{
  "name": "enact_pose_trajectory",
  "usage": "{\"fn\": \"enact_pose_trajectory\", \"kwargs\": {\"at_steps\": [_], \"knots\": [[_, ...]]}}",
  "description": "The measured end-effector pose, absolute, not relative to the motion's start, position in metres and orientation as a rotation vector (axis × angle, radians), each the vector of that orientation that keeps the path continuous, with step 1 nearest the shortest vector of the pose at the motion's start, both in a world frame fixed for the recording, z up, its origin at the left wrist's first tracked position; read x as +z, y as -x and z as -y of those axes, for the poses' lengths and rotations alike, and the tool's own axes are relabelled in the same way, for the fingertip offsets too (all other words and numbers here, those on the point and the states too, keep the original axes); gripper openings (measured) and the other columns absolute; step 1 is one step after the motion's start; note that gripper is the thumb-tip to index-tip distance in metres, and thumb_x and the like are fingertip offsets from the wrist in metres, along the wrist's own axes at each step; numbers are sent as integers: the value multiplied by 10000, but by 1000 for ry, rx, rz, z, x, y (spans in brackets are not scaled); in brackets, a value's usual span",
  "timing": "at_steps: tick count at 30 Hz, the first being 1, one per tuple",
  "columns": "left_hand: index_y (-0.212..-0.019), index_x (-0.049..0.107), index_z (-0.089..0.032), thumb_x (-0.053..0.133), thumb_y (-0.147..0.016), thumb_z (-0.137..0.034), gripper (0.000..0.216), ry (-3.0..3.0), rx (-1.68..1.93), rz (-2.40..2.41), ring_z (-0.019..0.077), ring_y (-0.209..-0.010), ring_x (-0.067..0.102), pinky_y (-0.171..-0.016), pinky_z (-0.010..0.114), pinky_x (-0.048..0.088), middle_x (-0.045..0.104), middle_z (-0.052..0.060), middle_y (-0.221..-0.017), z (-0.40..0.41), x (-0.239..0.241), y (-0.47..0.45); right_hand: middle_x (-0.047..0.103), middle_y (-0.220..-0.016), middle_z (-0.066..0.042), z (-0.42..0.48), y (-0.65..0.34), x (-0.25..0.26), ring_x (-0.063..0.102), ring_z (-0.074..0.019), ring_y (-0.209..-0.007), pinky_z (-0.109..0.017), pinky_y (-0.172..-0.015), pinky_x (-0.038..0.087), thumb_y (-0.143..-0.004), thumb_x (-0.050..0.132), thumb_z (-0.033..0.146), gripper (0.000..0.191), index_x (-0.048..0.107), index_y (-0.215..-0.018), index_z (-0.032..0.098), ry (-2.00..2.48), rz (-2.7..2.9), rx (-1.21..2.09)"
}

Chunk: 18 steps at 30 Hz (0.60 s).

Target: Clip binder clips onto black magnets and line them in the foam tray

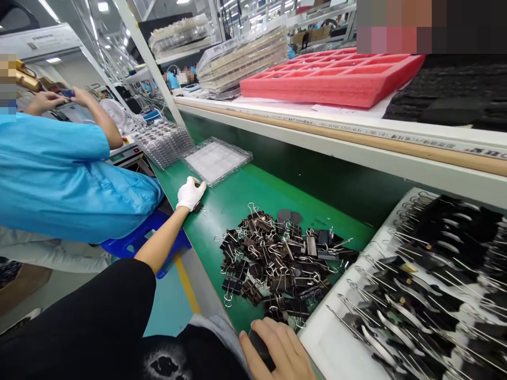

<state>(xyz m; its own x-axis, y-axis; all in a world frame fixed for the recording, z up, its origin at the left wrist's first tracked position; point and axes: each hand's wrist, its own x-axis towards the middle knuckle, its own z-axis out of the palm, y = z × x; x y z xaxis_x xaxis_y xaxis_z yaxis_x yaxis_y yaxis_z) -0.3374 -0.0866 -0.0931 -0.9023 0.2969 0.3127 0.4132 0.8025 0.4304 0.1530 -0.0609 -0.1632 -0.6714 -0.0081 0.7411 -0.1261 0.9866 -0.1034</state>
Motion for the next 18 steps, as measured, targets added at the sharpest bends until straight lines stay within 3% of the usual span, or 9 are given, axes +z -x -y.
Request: {"fn": "enact_pose_trajectory", "kwargs": {"at_steps": [5,10,12,15,18], "knots": [[-1068,551,-225,542,-998,-548,330,566,-1066,2659,211,-967,694,-872,320,510,738,75,-1070,63,-105,283,770,-1046,-95,65,-151,-150,745,-224,-975,-349,-842,615,-987,428,23,413,759,-1133,221,-40,2251,294],[-1032,514,-202,515,-1037,-484,282,690,-1935,2363,103,-619,554,-644,250,478,607,-7,-826,33,-119,232,741,-1031,-112,69,-150,-147,719,-228,-978,-358,-843,610,-1000,454,11,365,756,-1113,182,-26,2224,333],[-1030,521,-194,560,-1028,-475,283,817,-2070,2355,83,-556,509,-593,237,452,562,-34,-773,23,-120,218,730,-1036,-115,71,-151,-144,715,-227,-995,-358,-855,617,-994,450,-8,381,757,-1126,177,-22,2219,340],[-1040,541,-181,633,-1007,-446,282,948,-2058,2506,62,-533,492,-536,215,404,555,-37,-772,10,-108,210,706,-1129,-138,68,-152,-127,715,-218,-1069,-336,-887,628,-986,408,-39,468,736,-1239,178,61,2229,390],[-1057,527,-186,617,-1021,-376,214,981,-2175,2525,36,-512,449,-464,187,304,540,-34,-826,-3,-77,211,695,-1204,-154,54,-150,-95,731,-177,-1044,-256,-853,624,-1024,426,21,487,612,-1453,158,239,2187,528]]}}
